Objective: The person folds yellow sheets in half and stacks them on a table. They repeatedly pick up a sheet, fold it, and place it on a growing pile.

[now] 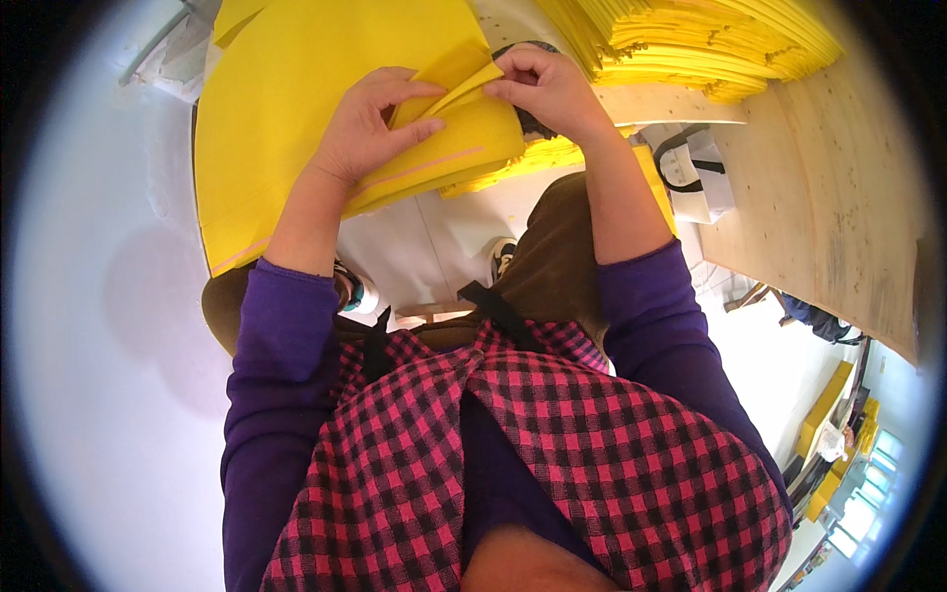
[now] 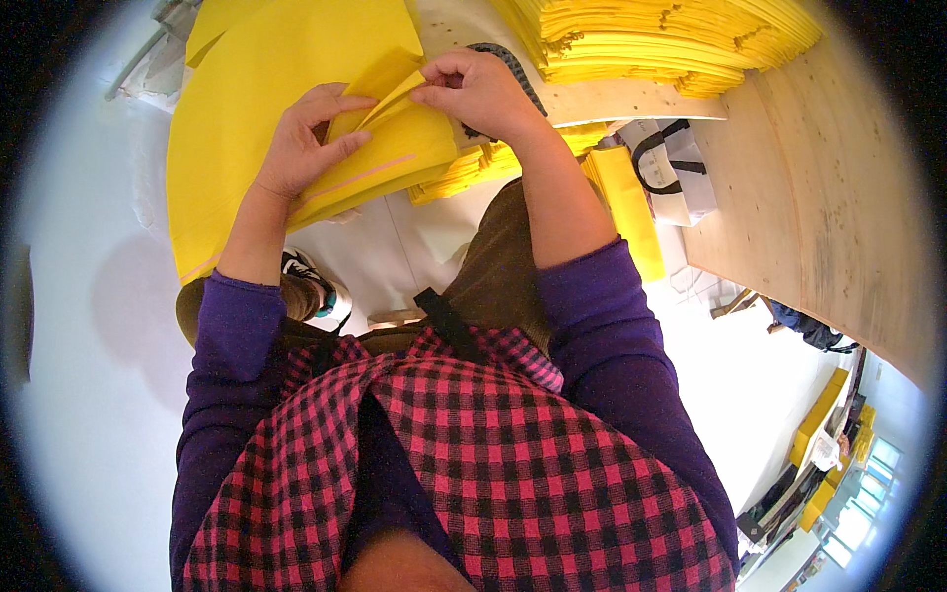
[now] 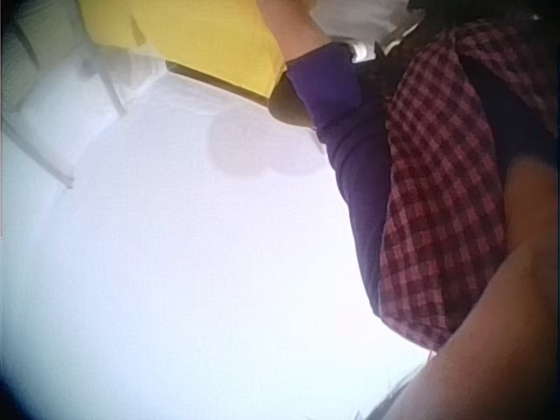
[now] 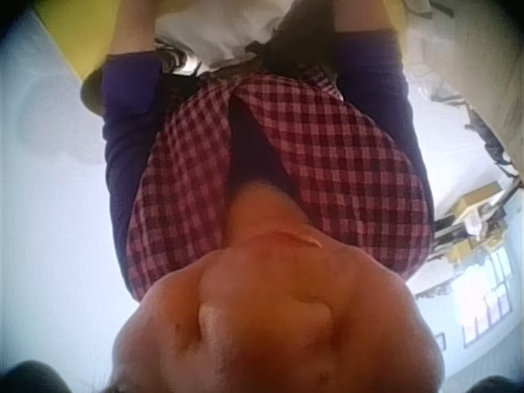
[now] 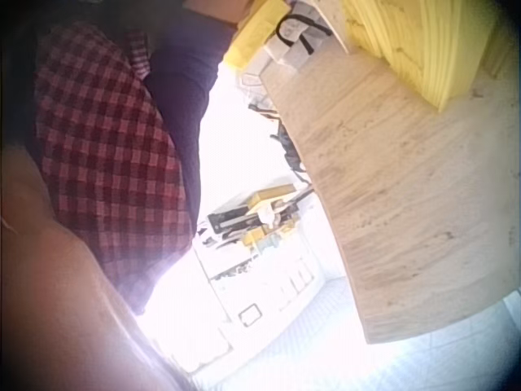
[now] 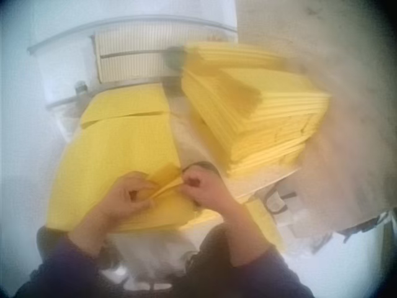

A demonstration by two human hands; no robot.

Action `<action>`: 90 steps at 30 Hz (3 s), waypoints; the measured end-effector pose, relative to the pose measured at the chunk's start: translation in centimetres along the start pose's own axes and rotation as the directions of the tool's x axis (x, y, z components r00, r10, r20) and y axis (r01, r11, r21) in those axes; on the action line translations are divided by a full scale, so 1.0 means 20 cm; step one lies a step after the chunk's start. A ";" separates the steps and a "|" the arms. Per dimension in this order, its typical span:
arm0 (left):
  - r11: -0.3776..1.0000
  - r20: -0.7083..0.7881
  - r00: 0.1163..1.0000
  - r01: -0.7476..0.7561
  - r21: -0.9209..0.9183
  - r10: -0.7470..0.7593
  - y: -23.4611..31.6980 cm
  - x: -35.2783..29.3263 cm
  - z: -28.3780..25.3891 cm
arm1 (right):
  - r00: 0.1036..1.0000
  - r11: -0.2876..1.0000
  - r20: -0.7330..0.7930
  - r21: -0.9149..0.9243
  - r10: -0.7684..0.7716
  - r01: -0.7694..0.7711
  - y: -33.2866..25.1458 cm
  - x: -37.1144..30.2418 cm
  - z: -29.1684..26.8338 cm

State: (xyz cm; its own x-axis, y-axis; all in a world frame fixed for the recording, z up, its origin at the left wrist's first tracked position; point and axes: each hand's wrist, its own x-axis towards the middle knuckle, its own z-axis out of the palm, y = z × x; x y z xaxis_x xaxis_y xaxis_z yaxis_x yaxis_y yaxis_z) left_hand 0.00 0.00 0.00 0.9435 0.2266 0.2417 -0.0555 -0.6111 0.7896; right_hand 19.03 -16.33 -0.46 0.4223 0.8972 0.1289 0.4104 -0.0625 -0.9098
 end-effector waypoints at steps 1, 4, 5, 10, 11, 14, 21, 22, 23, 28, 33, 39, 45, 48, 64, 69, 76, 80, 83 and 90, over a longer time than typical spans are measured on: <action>0.999 -0.020 0.999 -0.033 0.019 0.033 -0.01 0.00 0.01 | 1.000 0.999 -0.027 0.052 0.013 -0.012 -0.01 0.00 0.01; 0.997 -0.056 0.995 -0.076 0.017 0.077 -0.04 0.02 -0.02 | 0.997 0.991 -0.080 0.128 -0.023 0.033 -0.03 0.05 0.03; 0.997 -0.068 0.995 -0.073 -0.017 0.071 -0.05 0.02 0.00 | 0.997 0.989 -0.079 0.142 -0.027 0.038 -0.03 0.04 0.03; 0.985 -0.173 0.984 -0.079 -0.154 0.052 -0.08 0.00 0.05 | 0.999 0.984 -0.004 0.176 -0.032 0.032 -0.01 -0.02 -0.06; 0.983 -0.178 0.984 -0.061 -0.172 0.030 -0.08 0.01 0.05 | 0.998 0.992 0.059 0.123 0.028 -0.036 0.00 -0.03 -0.08; 0.985 -0.155 0.988 -0.046 -0.167 0.020 -0.09 0.00 0.04 | 0.983 0.999 0.186 0.030 0.010 -0.016 0.02 -0.06 -0.09; 0.984 -0.136 0.990 -0.052 -0.171 0.029 -0.08 0.01 0.02 | 0.986 1.000 0.164 0.020 0.020 -0.024 0.06 -0.02 -0.05; 0.983 -0.137 0.990 -0.050 -0.179 0.025 -0.08 0.01 0.03 | 0.988 0.999 0.149 0.012 0.043 -0.045 0.06 -0.02 -0.05; 0.981 -0.137 0.990 -0.048 -0.188 0.022 -0.08 0.01 0.03 | 0.989 0.998 0.132 0.004 0.066 -0.068 0.06 -0.02 -0.05; 0.980 -0.113 0.994 -0.010 -0.198 -0.013 -0.07 0.01 0.02 | 0.995 0.995 0.089 0.088 -0.053 0.045 0.05 -0.02 -0.04; 0.982 -0.124 0.992 -0.046 -0.181 0.024 -0.04 0.01 0.03 | 0.998 0.999 0.068 0.040 -0.019 0.016 0.03 -0.01 -0.03; 0.990 0.000 1.000 0.011 -0.139 -0.011 -0.02 0.01 0.01 | 1.000 0.998 -0.004 0.059 -0.002 0.002 0.01 0.01 -0.01; 0.992 -0.054 0.999 -0.014 -0.126 0.008 -0.04 0.01 0.02 | 0.994 0.987 -0.105 0.158 -0.023 0.040 0.01 0.00 0.02; 0.976 -0.152 0.988 -0.068 -0.209 0.036 -0.06 0.01 0.05 | 0.988 0.983 -0.149 0.169 -0.046 0.072 0.01 -0.01 0.00; 0.975 -0.120 0.992 -0.053 -0.214 0.027 -0.07 0.02 0.03 | 0.993 0.993 0.119 0.113 0.015 -0.029 0.08 -0.03 -0.05; 0.989 -0.078 0.997 -0.028 -0.146 0.017 -0.04 0.02 0.02 | 1.000 0.994 0.014 0.105 -0.015 0.014 0.04 -0.02 -0.03; 0.990 -0.086 0.991 -0.112 -0.092 0.104 -0.04 0.02 0.03 | 0.993 0.984 -0.115 0.174 -0.010 0.030 0.00 0.01 0.03; 0.979 -0.132 0.990 -0.074 -0.191 0.049 -0.07 0.01 0.05 | 0.982 0.977 -0.176 0.191 -0.064 0.098 0.00 0.00 0.03; 0.946 -0.127 0.990 0.014 -0.323 -0.058 -0.09 0.01 0.05 | 0.994 0.995 -0.105 0.100 0.031 -0.020 0.01 -0.01 -0.05; 0.977 -0.079 0.997 -0.011 -0.212 -0.006 -0.09 0.02 0.02 | 0.981 0.998 0.193 0.041 0.037 -0.045 0.05 -0.05 -0.08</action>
State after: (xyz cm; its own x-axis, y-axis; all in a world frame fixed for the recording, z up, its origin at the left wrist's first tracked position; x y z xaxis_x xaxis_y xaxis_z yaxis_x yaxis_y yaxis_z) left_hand 0.55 0.89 -1.43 0.9149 0.2895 0.2814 -0.1342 -0.4392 0.8883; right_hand 20.35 -18.04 -0.95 0.2732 0.9618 0.0169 0.3577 -0.0852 -0.9300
